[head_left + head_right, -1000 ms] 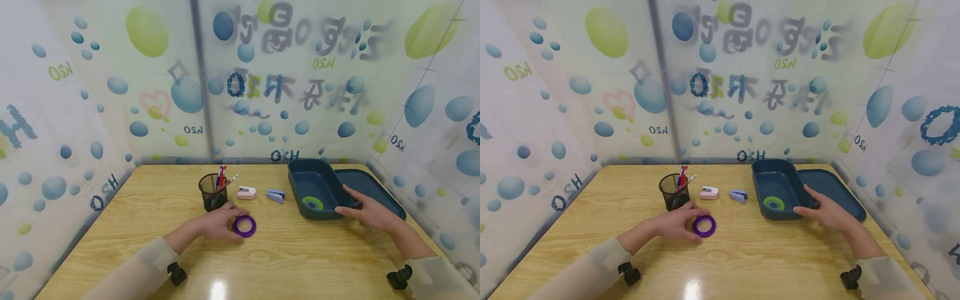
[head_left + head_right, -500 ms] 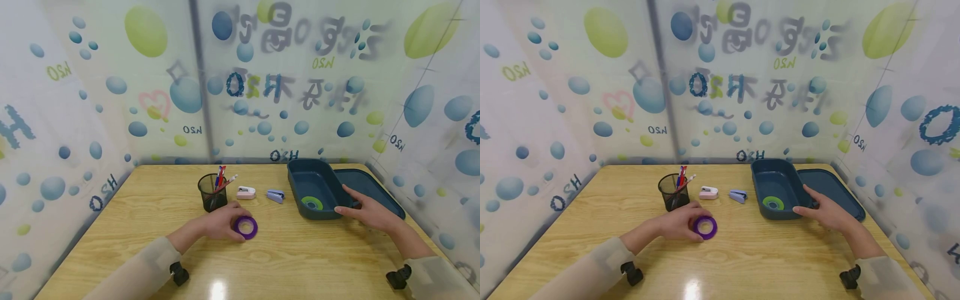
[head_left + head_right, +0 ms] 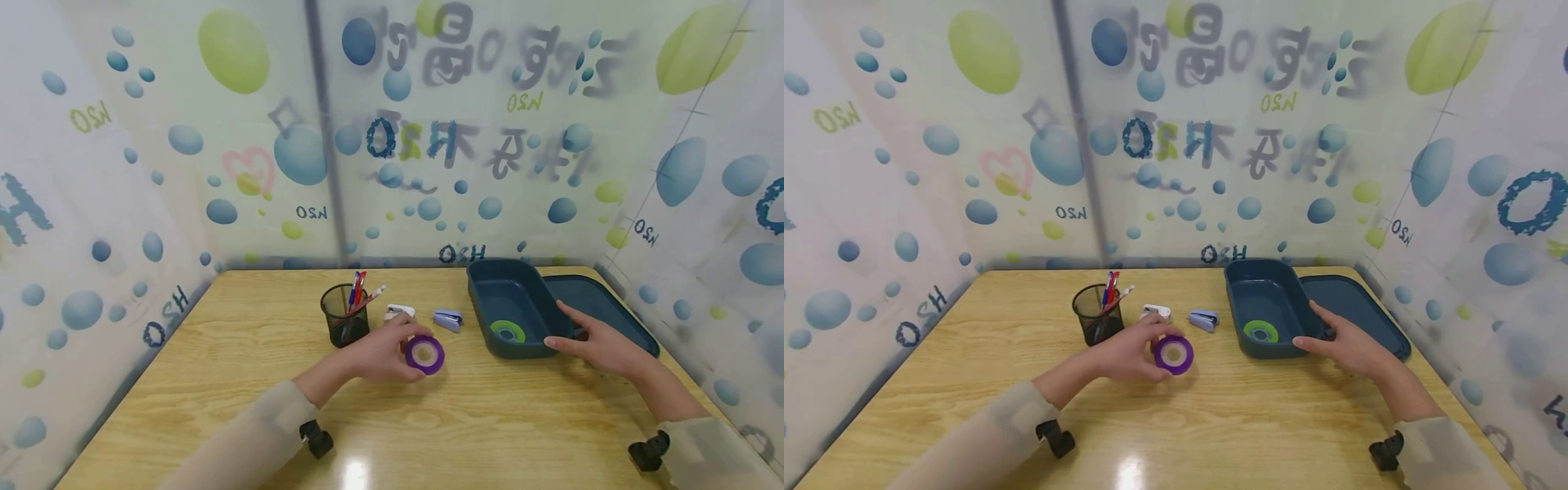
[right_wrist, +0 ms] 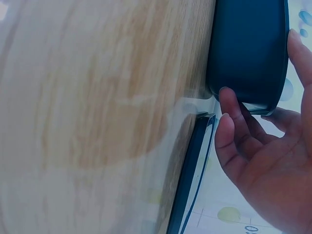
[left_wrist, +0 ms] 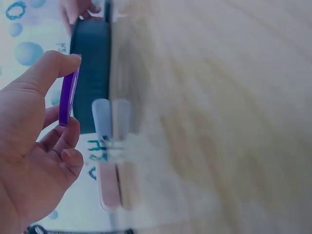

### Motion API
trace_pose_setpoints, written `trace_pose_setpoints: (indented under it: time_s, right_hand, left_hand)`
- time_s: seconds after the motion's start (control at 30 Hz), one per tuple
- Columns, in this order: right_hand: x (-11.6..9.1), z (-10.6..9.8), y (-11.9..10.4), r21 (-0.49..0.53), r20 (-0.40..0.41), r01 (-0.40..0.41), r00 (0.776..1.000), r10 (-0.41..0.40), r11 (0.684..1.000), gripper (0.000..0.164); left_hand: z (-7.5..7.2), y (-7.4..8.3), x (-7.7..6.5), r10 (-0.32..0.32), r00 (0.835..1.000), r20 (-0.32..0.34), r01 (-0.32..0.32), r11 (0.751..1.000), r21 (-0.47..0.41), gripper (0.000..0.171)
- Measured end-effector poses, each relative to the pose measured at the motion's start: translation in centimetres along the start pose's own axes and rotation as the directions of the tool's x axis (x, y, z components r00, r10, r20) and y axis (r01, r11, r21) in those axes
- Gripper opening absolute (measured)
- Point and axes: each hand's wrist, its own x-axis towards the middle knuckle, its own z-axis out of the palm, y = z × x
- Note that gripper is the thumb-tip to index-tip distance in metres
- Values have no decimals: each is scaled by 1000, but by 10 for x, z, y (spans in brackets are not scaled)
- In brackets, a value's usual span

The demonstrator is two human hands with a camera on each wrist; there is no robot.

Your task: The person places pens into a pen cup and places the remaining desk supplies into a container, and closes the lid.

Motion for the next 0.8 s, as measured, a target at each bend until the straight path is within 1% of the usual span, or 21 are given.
trace_pose_setpoints:
  time_s: [0.23,0.47,0.6,0.8]
  right_hand:
    - [0,1,-1,6,6,1,1000,-1,1000,106]
    - [1,1,1,14,9,4,1000,-4,1000,105]
    - [1,0,1,12,7,1,1000,-1,1000,105]
    - [1,0,2,-3,-3,-1,1000,1,1000,105]
  left_hand:
    - [4,17,22,49,998,-29,-50,998,-31,69]
    - [11,29,47,106,992,-65,-110,992,-59,69]
    - [14,37,63,108,991,-84,-114,991,-68,69]
    - [17,47,87,81,992,-97,-87,994,-67,71]
